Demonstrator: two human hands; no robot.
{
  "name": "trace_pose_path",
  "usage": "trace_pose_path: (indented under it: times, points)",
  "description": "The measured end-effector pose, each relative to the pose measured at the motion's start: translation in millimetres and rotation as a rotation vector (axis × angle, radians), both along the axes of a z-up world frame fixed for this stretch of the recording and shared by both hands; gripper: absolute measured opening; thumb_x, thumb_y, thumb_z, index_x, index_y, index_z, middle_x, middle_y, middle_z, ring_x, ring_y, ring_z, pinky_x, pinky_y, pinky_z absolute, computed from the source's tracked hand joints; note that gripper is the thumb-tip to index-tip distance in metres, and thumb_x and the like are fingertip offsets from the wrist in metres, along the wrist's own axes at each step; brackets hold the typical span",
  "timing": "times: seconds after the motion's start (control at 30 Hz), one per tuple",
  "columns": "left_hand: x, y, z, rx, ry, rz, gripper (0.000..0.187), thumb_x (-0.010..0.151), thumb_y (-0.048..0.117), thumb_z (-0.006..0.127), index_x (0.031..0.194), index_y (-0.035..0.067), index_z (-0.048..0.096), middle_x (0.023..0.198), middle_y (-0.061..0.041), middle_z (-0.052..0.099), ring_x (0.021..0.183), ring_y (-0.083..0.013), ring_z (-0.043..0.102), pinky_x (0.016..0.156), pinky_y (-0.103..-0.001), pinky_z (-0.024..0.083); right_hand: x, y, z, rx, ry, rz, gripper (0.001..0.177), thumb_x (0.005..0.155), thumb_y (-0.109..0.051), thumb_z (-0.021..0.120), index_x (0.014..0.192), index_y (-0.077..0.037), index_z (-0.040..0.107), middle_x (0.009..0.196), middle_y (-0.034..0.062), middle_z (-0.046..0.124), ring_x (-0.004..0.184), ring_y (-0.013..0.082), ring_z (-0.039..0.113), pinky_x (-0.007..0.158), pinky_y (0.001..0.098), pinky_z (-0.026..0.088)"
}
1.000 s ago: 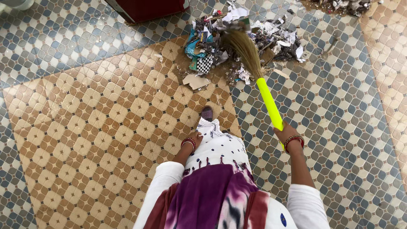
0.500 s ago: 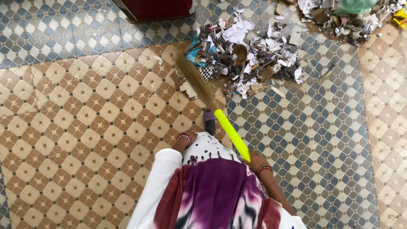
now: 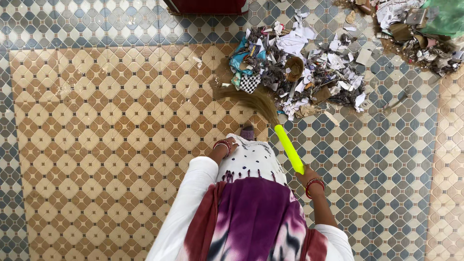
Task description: The person sweeps a tiled floor using a broom with a bright green handle, gathering scattered paper and debris into a central pile. The person moves around the room, sweeping different sections and consolidating the trash near a doorway.
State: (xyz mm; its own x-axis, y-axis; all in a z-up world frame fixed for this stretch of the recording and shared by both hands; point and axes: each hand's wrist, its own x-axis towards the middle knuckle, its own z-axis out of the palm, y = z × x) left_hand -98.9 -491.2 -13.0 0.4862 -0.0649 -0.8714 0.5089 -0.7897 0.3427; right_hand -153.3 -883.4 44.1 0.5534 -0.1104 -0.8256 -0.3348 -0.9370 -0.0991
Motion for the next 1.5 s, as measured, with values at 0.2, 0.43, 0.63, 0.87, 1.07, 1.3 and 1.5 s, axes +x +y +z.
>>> trace_pose_path:
  times: [0.2,0.43,0.63,0.87,1.07,1.3,1.5]
  points:
    - [-13,-6,1,0.018,0.002,0.078,0.047,0.096,0.042,0.059,0.134,0.014,0.062,0.137,-0.018,0.064,0.124,-0.0351,0.063,0.106,-0.045,0.048,10,-33,22,0.057,-0.153,-0.113,0.071,0.084,-0.053,0.07,0.139,-0.009,0.059,0.114,0.0233,0.073,0.106,0.0408,0.072,0.095,0.0488,0.055]
    - [-71,-49,3,0.02,-0.034,0.213,0.046,0.096,0.042,0.059,0.132,0.015,0.063,0.135,-0.018,0.065,0.124,-0.0351,0.063,0.106,-0.045,0.048,-1,-87,53,0.218,-0.155,-0.296,0.062,0.086,-0.04,0.073,0.135,-0.003,0.061,0.087,0.0214,0.076,0.067,0.0293,0.074,0.061,0.0419,0.058]
    - [-142,-97,10,0.038,-0.044,0.344,0.045,0.096,0.042,0.059,0.131,0.015,0.064,0.134,-0.018,0.066,0.124,-0.0352,0.062,0.107,-0.045,0.047,-49,-121,42,0.516,-0.035,-0.486,0.046,0.093,-0.035,0.072,0.114,0.006,0.068,0.078,0.0174,0.069,0.052,0.0236,0.065,0.049,0.0385,0.053]
    - [-236,-123,7,0.058,-0.1,0.446,0.042,0.096,0.039,0.061,0.128,0.012,0.065,0.13,-0.017,0.068,0.119,-0.0337,0.065,0.104,-0.043,0.05,-126,-123,36,0.361,-0.083,0.236,0.054,0.087,-0.04,0.068,0.131,-0.009,0.058,0.1,0.0217,0.073,0.091,0.0387,0.071,0.081,0.0486,0.055]
    - [-293,-132,9,0.069,-0.161,0.589,0.038,0.098,0.034,0.063,0.127,0.009,0.066,0.128,-0.016,0.07,0.115,-0.0308,0.069,0.102,-0.039,0.052,-141,-98,0,0.295,0.053,0.532,0.063,0.087,-0.045,0.073,0.133,-0.007,0.055,0.109,0.0232,0.072,0.101,0.0382,0.071,0.09,0.0462,0.055]
    - [-326,-138,18,0.085,0.141,0.588,0.043,0.101,0.038,0.058,0.139,0.018,0.059,0.134,-0.015,0.066,0.122,-0.0314,0.064,0.105,-0.043,0.049,-136,-93,-31,0.271,0.078,0.532,0.051,0.084,-0.041,0.069,0.122,-0.009,0.068,0.115,0.0212,0.073,0.108,0.0378,0.071,0.093,0.0449,0.056]
    - [-337,-135,20,0.086,0.139,0.508,0.044,0.101,0.039,0.058,0.138,0.016,0.059,0.13,-0.016,0.069,0.116,-0.0322,0.067,0.102,-0.043,0.051,-100,-137,-24,0.163,-0.03,0.128,0.063,0.081,-0.047,0.075,0.126,-0.005,0.064,0.111,0.0236,0.073,0.103,0.0378,0.072,0.09,0.045,0.056]
